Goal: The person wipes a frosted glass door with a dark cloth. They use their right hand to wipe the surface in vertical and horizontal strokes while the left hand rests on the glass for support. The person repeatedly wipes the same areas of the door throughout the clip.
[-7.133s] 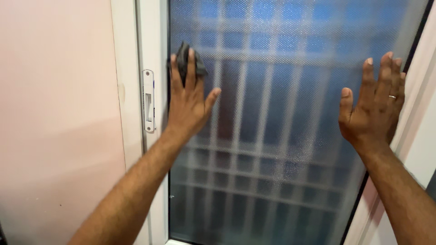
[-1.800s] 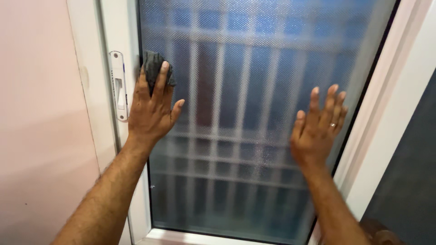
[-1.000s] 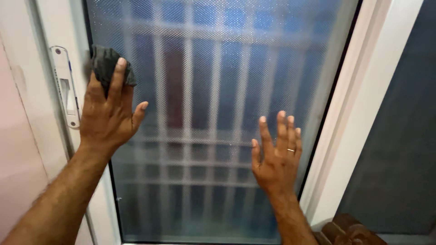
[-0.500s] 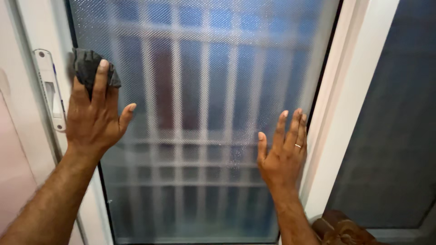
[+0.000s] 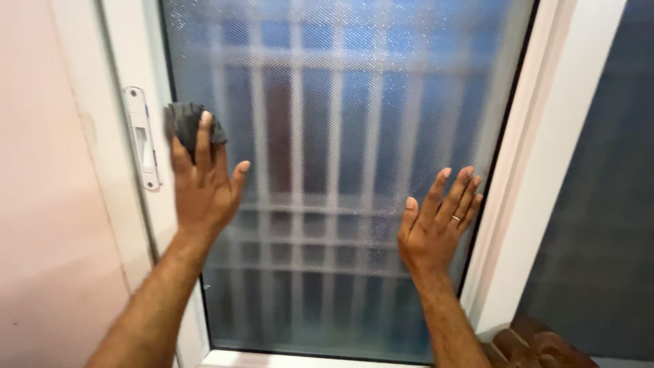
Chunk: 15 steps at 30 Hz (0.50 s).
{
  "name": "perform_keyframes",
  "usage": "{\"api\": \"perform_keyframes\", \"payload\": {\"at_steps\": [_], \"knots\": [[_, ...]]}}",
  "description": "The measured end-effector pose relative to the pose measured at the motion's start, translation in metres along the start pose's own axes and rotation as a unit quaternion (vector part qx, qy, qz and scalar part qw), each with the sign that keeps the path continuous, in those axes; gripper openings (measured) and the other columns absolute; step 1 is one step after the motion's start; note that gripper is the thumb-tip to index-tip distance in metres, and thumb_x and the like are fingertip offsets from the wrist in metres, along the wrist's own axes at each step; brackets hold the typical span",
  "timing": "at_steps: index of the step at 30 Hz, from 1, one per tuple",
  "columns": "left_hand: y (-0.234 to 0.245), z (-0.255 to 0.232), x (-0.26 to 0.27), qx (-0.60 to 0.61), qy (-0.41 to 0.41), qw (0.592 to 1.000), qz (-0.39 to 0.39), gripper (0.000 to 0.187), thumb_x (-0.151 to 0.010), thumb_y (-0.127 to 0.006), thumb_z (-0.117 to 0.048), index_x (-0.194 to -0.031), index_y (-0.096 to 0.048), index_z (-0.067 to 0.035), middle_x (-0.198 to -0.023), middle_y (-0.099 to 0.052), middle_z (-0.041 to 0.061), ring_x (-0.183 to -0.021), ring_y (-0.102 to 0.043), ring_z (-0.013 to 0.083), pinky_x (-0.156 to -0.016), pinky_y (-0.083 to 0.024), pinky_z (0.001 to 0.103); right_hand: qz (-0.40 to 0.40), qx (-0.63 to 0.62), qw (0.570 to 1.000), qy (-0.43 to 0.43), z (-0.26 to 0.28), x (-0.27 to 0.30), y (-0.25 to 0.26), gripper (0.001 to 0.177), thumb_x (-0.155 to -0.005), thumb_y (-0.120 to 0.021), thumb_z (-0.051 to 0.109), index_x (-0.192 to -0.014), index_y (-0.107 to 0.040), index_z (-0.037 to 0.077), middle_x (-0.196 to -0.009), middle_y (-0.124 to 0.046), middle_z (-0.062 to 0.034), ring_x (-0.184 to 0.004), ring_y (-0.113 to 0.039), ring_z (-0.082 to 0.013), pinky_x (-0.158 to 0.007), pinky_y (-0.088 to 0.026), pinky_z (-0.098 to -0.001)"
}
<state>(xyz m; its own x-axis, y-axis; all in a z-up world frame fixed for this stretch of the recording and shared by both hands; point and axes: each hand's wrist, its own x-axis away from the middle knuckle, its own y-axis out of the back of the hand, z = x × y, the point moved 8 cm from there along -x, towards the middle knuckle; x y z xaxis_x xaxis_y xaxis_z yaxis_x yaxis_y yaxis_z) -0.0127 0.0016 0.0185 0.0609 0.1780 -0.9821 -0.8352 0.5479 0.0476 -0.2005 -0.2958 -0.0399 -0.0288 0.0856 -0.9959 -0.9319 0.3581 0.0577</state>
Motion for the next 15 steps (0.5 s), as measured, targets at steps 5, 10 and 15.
{"api": "perform_keyframes", "payload": {"at_steps": [5,10,15], "knots": [[-0.004,-0.001,0.014,0.022,0.011,1.000,0.013,0.067,-0.110,-0.047,-0.048,-0.149,-0.054,0.006,-0.168,-0.029,0.015,-0.143,-0.031,0.0537,-0.123,-0.031,0.058,0.018,0.007,1.000,-0.011,-0.004,0.002,-0.003,0.068,-0.112,-0.042,0.032,-0.167,-0.015,0.001,-0.171,-0.012,-0.0307,-0.161,-0.008,-0.0461,-0.132,-0.007,-0.0590],[-0.005,0.000,0.033,0.028,-0.004,0.999,0.019,0.067,-0.108,-0.047,-0.049,-0.148,-0.053,0.005,-0.167,-0.029,0.013,-0.144,-0.032,0.0517,-0.123,-0.032,0.056,0.027,0.000,1.000,-0.011,-0.006,0.003,-0.007,0.066,-0.115,-0.037,0.032,-0.168,-0.013,0.002,-0.172,-0.010,-0.0313,-0.162,-0.008,-0.0463,-0.133,-0.006,-0.0597],[-0.003,-0.004,0.050,0.056,0.009,0.998,0.020,0.065,-0.109,-0.046,-0.049,-0.148,-0.053,0.003,-0.167,-0.029,0.011,-0.148,-0.029,0.0502,-0.125,-0.033,0.054,0.023,0.008,1.000,-0.002,-0.006,0.004,-0.008,0.065,-0.116,-0.036,0.032,-0.168,-0.012,0.002,-0.173,-0.010,-0.0325,-0.162,-0.006,-0.0469,-0.133,-0.005,-0.0603]]}}
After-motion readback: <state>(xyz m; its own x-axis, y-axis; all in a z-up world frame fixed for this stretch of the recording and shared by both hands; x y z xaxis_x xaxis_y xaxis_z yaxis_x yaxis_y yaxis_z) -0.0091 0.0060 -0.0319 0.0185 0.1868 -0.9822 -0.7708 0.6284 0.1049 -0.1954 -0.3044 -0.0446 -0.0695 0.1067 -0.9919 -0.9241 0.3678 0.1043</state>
